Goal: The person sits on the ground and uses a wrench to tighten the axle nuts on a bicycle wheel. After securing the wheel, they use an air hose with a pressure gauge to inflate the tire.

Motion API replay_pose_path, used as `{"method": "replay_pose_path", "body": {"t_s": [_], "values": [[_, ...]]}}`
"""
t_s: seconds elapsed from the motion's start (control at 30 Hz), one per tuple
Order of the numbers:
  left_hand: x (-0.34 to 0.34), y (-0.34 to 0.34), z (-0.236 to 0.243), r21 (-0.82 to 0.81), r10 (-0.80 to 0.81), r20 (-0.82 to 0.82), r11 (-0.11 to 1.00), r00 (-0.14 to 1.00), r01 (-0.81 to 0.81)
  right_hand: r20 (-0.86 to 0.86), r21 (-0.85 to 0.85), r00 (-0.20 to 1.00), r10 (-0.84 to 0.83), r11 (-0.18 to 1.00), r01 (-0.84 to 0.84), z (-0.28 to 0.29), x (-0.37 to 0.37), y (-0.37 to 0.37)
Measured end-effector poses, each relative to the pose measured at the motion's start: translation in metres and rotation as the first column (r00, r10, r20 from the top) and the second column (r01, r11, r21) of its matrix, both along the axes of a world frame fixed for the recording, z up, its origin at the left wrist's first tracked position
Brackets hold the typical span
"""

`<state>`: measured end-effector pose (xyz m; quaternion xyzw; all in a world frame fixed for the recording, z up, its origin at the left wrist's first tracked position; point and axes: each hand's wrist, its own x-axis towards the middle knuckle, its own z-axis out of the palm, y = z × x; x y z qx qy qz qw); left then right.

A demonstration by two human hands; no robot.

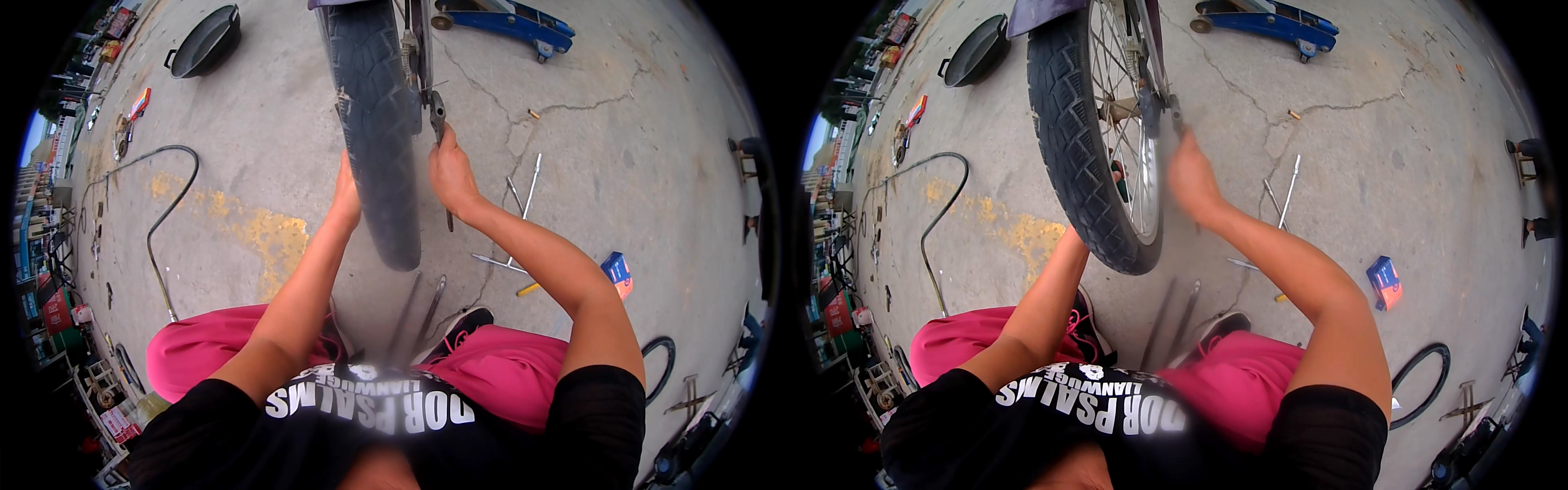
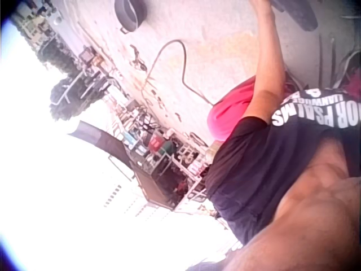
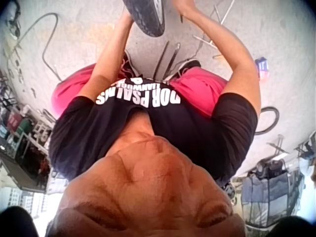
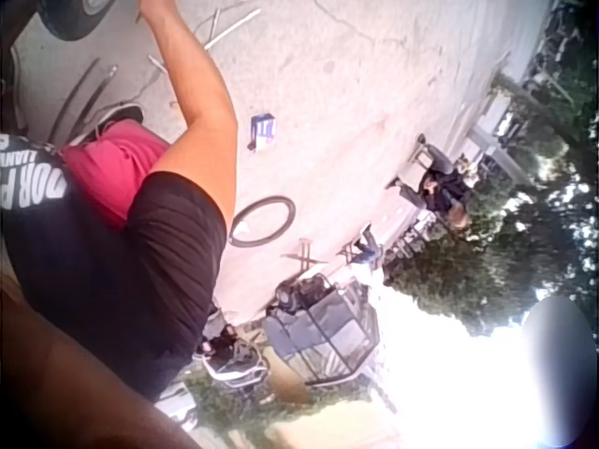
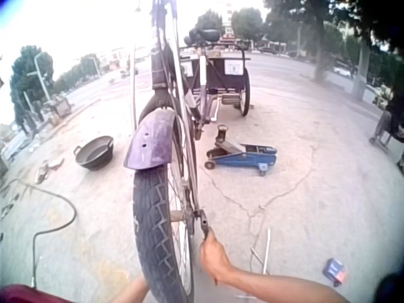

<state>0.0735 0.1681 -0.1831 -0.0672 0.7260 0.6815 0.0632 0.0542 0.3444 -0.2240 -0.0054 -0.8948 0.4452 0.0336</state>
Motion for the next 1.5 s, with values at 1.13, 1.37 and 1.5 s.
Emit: {"method": "replay_pose_path", "body": {"t_s": [1.13,1.37,1.5], "values": [[-0.005,-0.018,-0.062,0.132,0.007,0.076,0.991,0.997,-0.017,0.012,-0.075,1.0,-0.007,0.997,0.008,0.015,-0.028,0.009],[-0.001,-0.013,-0.068,0.247,0.041,0.108,0.967,0.993,-0.067,0.357,-0.301,0.912,0.203,0.949,-0.093,0.031,0.031,0.022],[0.0,-0.008,-0.066,0.219,0.049,0.067,0.974,0.997,-0.062,0.576,-0.401,0.759,0.304,0.914,-0.062,0.046,0.089,0.032]]}}
